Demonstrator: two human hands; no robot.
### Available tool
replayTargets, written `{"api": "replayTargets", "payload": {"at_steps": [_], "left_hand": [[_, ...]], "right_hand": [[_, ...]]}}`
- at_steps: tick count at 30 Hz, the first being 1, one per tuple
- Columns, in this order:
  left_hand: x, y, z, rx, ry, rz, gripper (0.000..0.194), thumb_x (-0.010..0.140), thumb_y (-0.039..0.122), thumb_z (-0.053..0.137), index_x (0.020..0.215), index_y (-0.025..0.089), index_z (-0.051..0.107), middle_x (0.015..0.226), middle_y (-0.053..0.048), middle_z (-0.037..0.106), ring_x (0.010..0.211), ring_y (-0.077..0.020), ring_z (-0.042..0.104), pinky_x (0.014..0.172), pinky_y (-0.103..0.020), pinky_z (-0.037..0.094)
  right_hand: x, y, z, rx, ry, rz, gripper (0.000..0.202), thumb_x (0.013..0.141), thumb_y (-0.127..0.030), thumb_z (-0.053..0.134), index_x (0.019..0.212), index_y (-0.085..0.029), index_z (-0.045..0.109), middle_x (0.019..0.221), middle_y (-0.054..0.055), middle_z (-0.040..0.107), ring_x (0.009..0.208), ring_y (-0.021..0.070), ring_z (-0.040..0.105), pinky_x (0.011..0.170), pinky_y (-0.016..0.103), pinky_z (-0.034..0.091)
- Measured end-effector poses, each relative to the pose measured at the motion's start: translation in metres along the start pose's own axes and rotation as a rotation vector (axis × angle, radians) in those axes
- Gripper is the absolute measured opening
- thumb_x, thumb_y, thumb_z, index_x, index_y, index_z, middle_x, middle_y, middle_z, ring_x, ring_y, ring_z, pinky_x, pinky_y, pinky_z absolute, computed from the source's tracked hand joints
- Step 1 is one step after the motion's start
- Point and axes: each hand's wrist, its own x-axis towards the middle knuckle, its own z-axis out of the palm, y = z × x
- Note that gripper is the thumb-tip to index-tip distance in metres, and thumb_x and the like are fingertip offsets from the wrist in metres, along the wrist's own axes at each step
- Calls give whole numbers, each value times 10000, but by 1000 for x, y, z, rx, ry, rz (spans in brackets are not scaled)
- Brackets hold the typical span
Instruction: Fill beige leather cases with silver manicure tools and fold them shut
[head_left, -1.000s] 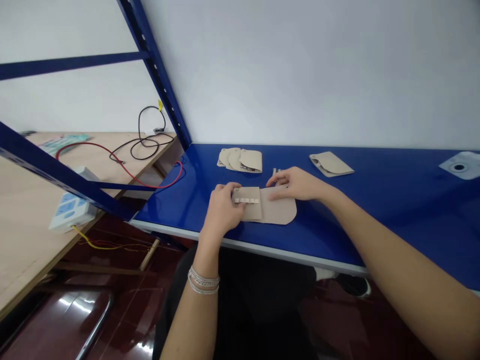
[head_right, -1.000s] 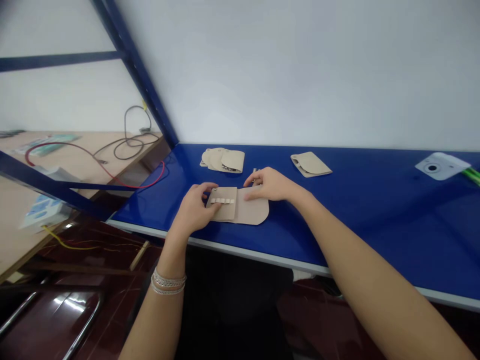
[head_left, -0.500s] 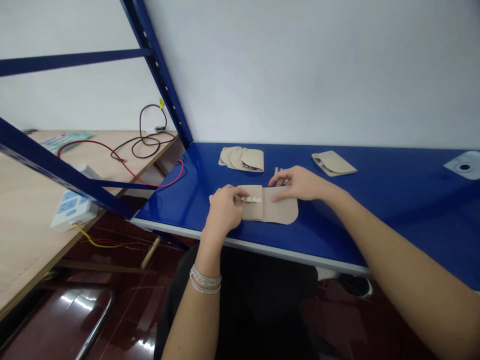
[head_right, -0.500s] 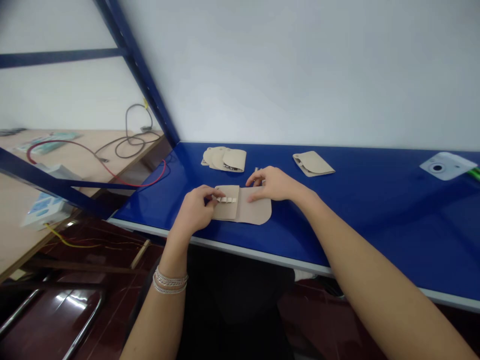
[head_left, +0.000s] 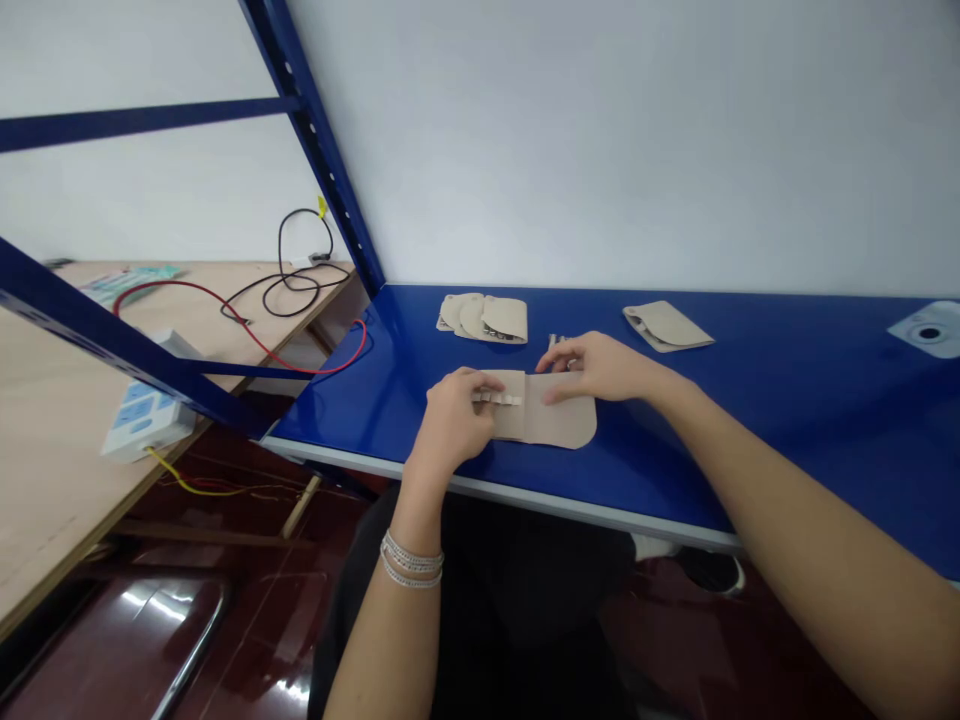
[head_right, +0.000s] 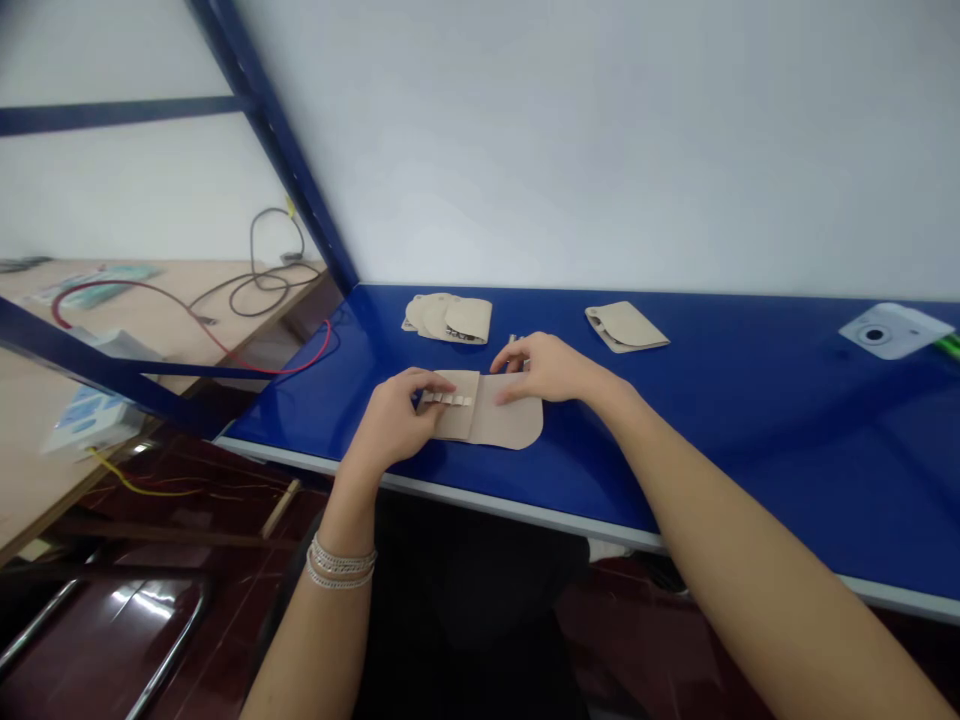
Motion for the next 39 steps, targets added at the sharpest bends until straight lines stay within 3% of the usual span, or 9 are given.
{"api": "replayTargets", "payload": {"at_steps": [8,14,26,32,39], "left_hand": [[1,5,3,30,-67,-57,196,797,155,572,880,212,740,982,-43,710,918,-203,625,852,-328,466],[3,2,6,30,-23,-88,158,796,219,607,889,207,735,949,-51,713,887,-203,632,851,-336,477],[7,-3,8,-101,-1,-178,179,733,151,625,857,205,742,896,-38,752,839,-186,664,841,-309,505],[6,0,15,-84,54,-197,143,781,298,647,867,205,714,931,-57,743,888,-197,668,845,-332,495],[7,6,17,-50,52,-233,116,744,235,667,848,194,694,918,-56,737,895,-204,660,844,-345,480]], "right_hand": [[0,0,1,-2,7,-16,458,595,-513,773,955,-231,758,896,30,725,839,227,644,717,305,486],[0,0,1,-7,10,-28,440,597,-507,770,947,-239,757,881,22,723,837,229,644,714,313,484],[1,0,1,-3,8,-35,427,605,-495,767,947,-240,754,907,30,726,862,238,647,748,323,491],[0,-1,1,-7,7,-23,429,604,-494,768,949,-240,754,893,24,726,834,232,649,718,311,489],[0,1,1,4,9,-25,415,604,-485,767,935,-236,754,890,27,723,840,233,647,729,317,484]]}}
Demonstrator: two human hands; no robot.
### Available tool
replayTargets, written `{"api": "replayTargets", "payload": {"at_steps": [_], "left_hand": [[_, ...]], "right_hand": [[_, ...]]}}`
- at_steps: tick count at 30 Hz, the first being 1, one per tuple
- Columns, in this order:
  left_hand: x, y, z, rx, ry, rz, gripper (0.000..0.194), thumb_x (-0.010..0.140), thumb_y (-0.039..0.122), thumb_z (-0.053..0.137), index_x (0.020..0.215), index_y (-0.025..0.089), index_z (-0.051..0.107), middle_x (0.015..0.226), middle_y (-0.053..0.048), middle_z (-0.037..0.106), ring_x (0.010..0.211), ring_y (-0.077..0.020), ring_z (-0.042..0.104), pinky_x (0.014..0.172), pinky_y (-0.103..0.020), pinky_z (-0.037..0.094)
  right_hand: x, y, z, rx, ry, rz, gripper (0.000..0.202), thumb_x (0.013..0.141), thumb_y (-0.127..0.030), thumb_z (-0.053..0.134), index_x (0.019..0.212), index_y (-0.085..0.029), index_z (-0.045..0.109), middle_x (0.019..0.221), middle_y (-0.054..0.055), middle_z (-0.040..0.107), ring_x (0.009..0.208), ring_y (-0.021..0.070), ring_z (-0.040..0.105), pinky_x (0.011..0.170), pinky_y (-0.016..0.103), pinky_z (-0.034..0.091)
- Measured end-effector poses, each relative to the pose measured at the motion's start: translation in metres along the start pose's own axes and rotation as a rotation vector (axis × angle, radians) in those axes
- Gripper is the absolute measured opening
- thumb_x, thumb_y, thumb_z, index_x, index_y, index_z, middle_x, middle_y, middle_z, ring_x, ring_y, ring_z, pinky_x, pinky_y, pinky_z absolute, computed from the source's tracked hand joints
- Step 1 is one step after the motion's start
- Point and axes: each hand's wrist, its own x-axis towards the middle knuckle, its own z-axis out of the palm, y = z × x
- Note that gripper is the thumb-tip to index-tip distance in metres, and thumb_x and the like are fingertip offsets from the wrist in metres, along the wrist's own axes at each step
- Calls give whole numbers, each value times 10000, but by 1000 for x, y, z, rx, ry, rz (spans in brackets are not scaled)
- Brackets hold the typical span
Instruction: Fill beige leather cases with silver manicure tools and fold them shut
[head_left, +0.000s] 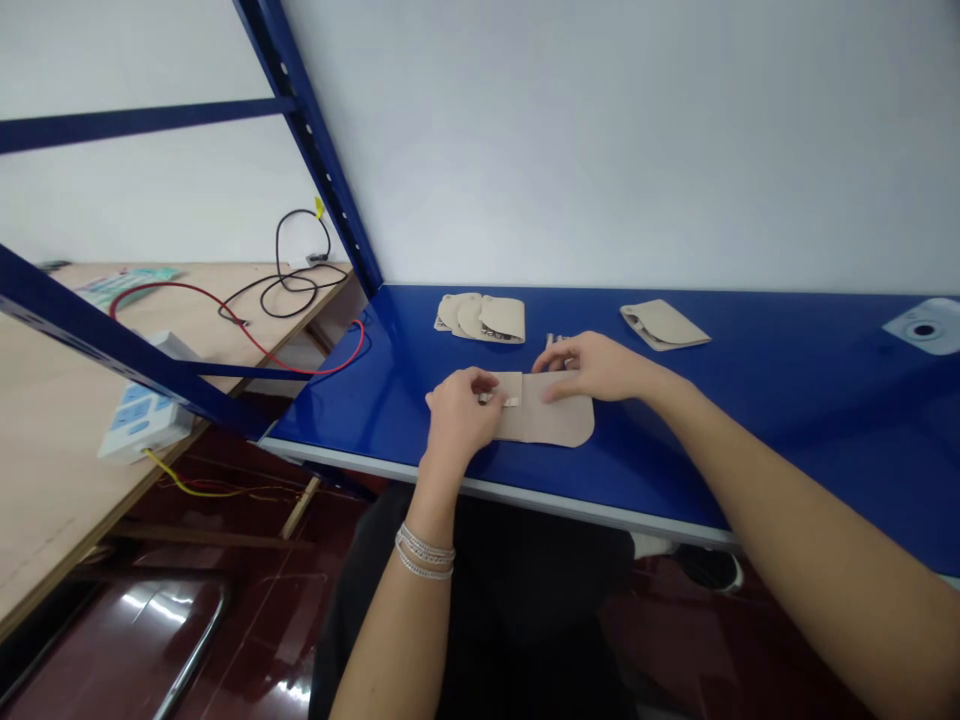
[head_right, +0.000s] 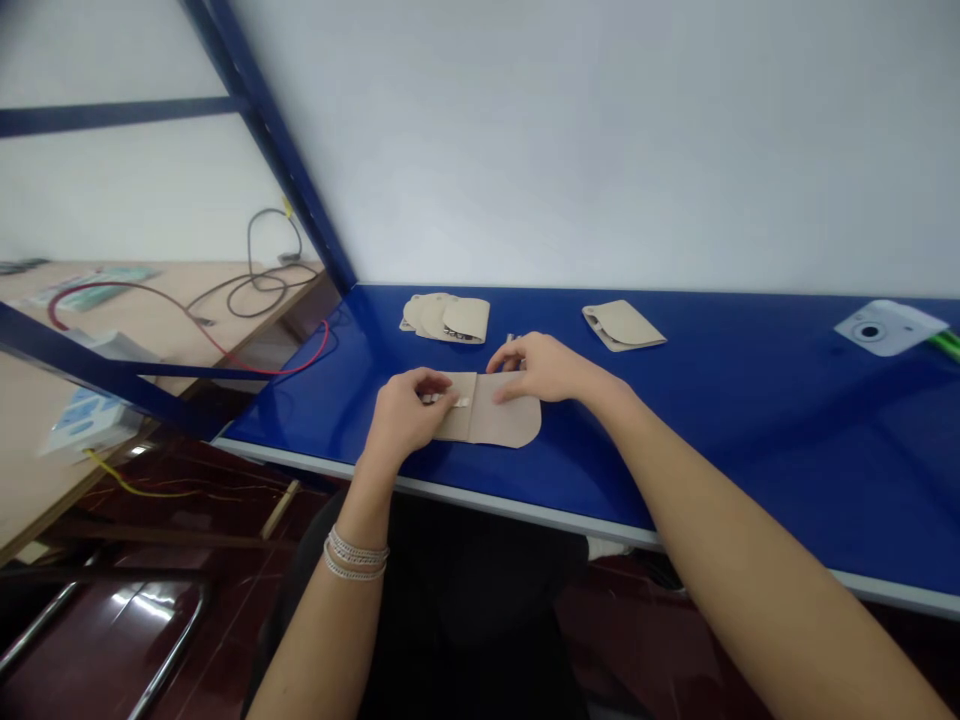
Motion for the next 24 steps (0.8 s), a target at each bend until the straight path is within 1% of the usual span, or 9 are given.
{"api": "replayTargets", "payload": {"at_steps": [9,16,20,22,24], "left_hand": [[2,-1,3,8,21,-8,102,718,220,681,817,196,683,907,-50,740,891,-207,665,856,-354,478],[2,-5,0,13,19,5,86,729,222,679,810,201,697,867,-27,744,825,-171,669,836,-313,491],[2,-5,0,27,21,11,86,733,204,672,815,201,697,868,-21,745,821,-160,672,844,-298,492],[3,-5,1,27,22,10,88,730,201,675,816,201,696,867,-21,745,820,-160,673,846,-298,493],[3,-5,1,27,22,10,88,729,196,672,814,199,696,868,-21,745,829,-163,674,852,-301,492]], "right_hand": [[-1,-2,-1,-7,-13,12,424,611,-476,767,958,-233,750,895,28,722,839,229,642,704,307,476],[-1,-1,-1,-5,-18,8,427,623,-470,760,972,-224,747,921,35,719,875,232,644,747,310,482],[-1,1,0,16,-13,-12,425,615,-472,763,959,-224,747,932,33,721,904,236,643,778,309,490],[-1,1,-1,10,-3,-18,419,618,-481,760,948,-223,749,930,37,720,886,232,640,753,306,490],[-2,1,-1,0,52,-17,421,630,-498,755,942,-216,747,907,43,713,806,208,628,705,304,481]]}}
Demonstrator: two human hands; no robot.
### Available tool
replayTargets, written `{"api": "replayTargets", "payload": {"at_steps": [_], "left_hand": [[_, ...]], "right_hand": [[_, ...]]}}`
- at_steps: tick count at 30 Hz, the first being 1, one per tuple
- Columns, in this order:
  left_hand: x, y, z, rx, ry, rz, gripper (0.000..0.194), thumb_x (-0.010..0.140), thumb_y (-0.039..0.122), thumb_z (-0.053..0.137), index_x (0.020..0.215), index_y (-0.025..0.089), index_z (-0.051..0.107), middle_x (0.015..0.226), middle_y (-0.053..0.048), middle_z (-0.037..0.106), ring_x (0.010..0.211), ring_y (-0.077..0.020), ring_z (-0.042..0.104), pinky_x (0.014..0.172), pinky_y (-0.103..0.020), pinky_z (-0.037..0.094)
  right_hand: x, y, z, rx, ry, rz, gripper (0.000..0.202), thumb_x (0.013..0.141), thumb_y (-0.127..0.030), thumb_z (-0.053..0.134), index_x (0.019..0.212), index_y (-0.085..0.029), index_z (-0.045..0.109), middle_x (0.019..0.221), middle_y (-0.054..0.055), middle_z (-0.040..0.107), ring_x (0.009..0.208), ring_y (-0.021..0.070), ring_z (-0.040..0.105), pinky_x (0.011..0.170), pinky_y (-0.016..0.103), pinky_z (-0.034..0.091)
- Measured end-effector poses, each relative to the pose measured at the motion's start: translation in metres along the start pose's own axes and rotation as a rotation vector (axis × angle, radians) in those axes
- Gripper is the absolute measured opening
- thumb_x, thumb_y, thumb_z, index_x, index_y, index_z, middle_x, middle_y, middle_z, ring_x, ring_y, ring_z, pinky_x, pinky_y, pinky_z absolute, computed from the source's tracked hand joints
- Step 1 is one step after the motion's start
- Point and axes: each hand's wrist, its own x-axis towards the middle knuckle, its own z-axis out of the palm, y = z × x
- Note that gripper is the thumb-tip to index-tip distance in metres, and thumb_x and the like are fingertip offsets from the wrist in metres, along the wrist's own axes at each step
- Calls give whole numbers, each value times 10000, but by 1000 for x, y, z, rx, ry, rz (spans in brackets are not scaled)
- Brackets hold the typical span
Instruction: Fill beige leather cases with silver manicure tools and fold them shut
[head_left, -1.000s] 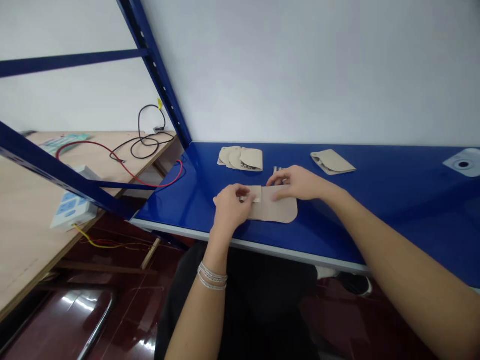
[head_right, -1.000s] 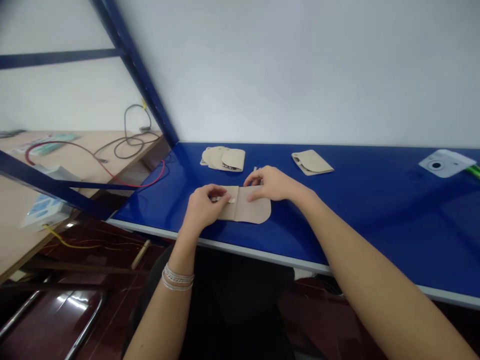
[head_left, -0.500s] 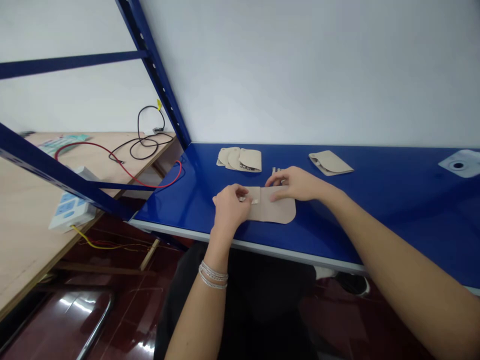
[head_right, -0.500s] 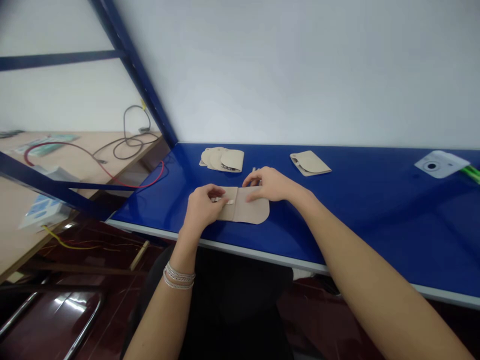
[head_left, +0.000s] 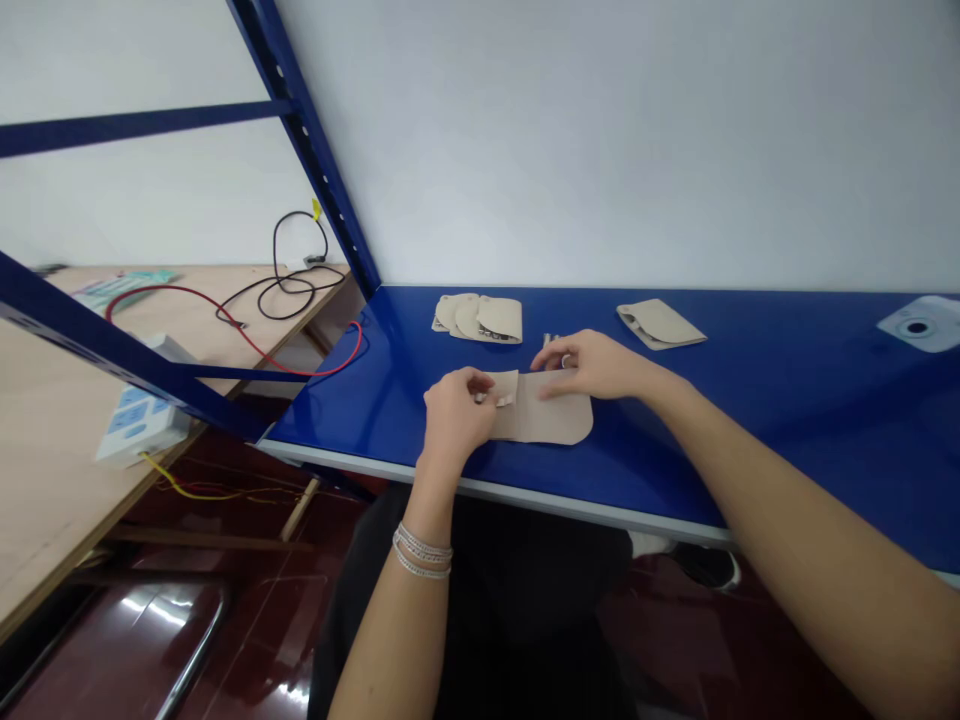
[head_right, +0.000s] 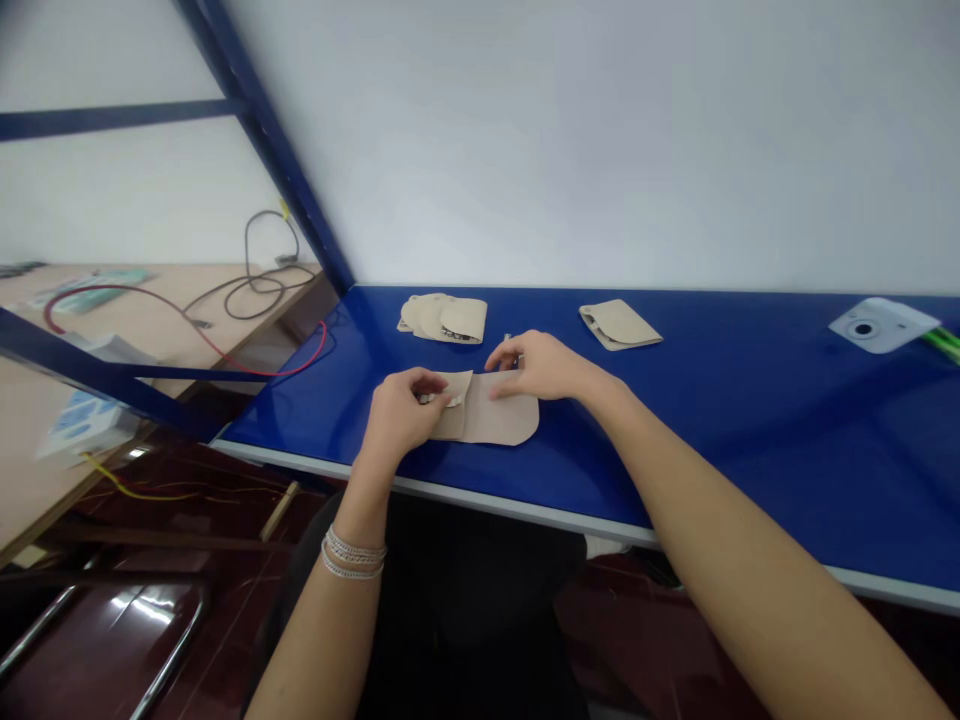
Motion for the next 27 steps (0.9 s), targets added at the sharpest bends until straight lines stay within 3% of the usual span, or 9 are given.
{"api": "replayTargets", "payload": {"at_steps": [4,6,8,13,27], "left_hand": [[0,0,0,4,4,-5,99,732,186,660,822,196,698,875,-29,746,866,-172,677,855,-305,492],[0,0,0,3,7,-2,102,731,188,663,827,196,697,875,-29,746,870,-174,677,851,-305,492],[0,0,0,-2,6,7,101,731,191,665,827,197,695,880,-28,747,870,-173,678,850,-304,492],[0,0,-1,-17,-3,6,94,736,191,661,825,193,694,890,-33,748,860,-170,679,849,-301,496],[2,-3,-4,-65,-18,2,104,719,161,646,800,194,702,851,-20,747,812,-152,680,811,-277,512]], "right_hand": [[-4,-7,1,4,210,-92,362,692,-486,724,901,-190,744,873,56,688,681,159,566,646,296,449],[-7,-14,4,8,235,-169,272,737,-415,693,877,-189,750,857,57,684,700,158,563,651,287,439],[-10,-21,9,15,158,-229,213,776,-328,646,901,-200,762,831,48,687,707,155,568,660,279,436],[-10,-31,23,3,-95,-288,304,804,-213,554,1012,-233,774,835,44,686,670,144,576,649,267,446],[-11,-29,22,-76,-177,-214,355,781,-171,505,993,-237,782,925,63,680,680,149,569,636,261,431]]}}
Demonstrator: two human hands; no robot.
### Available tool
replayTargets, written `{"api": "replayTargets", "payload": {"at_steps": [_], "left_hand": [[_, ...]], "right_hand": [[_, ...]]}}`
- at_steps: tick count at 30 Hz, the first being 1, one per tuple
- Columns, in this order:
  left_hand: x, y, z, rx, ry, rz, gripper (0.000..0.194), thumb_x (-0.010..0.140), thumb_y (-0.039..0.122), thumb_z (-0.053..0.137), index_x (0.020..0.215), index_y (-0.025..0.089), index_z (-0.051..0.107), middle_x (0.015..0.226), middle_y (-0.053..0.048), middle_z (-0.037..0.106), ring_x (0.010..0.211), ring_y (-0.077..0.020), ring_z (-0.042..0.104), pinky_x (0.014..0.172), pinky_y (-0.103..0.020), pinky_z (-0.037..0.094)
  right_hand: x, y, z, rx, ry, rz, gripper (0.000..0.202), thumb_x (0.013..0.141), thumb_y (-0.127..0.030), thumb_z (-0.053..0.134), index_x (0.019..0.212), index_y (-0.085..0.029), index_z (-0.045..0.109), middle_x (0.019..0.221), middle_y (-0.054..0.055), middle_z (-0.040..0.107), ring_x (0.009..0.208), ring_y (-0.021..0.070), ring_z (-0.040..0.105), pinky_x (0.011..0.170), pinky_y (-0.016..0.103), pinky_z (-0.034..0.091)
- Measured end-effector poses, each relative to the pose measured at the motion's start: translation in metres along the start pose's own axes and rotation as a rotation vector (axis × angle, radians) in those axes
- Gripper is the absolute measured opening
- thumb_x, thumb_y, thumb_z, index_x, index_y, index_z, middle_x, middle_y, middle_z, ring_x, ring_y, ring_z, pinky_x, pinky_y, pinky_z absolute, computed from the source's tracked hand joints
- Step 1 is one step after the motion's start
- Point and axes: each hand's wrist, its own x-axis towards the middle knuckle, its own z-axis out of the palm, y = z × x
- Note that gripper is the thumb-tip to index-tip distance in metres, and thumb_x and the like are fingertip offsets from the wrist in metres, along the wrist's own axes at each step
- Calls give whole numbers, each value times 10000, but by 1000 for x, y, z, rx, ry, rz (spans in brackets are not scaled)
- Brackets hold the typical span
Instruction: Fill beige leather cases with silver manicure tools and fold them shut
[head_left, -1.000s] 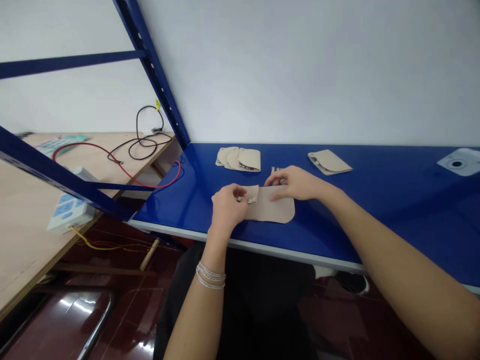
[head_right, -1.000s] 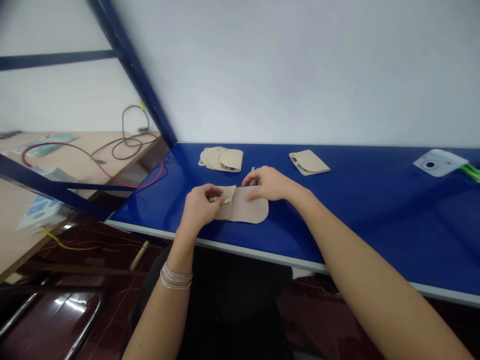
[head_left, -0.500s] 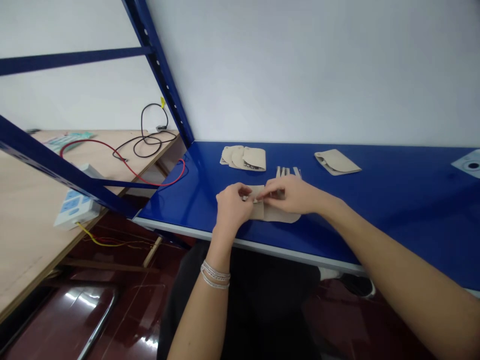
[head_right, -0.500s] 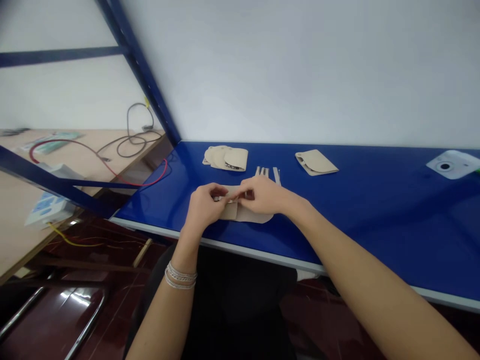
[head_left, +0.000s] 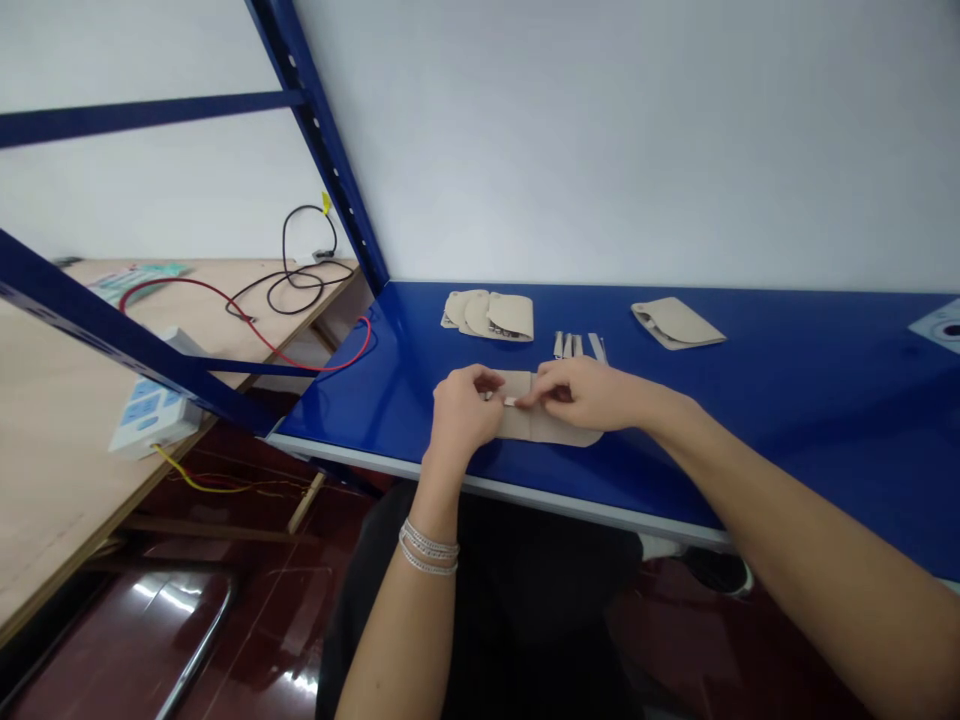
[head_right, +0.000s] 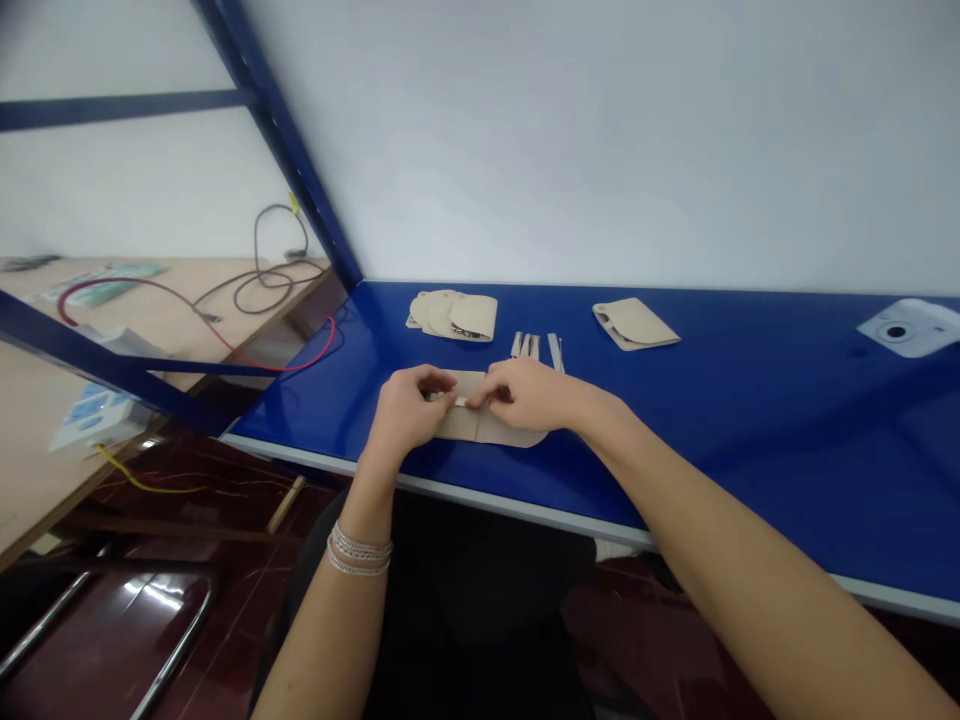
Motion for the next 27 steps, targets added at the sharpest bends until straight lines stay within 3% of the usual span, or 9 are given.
{"api": "replayTargets", "payload": {"at_steps": [27], "left_hand": [[-2,1,-2,-23,-7,17,117,727,192,641,823,182,708,857,-32,747,810,-153,678,802,-278,513]], "right_hand": [[-3,-4,-9,57,-51,45,384,758,-164,511,1036,-204,773,863,49,716,673,152,569,623,253,431]]}}
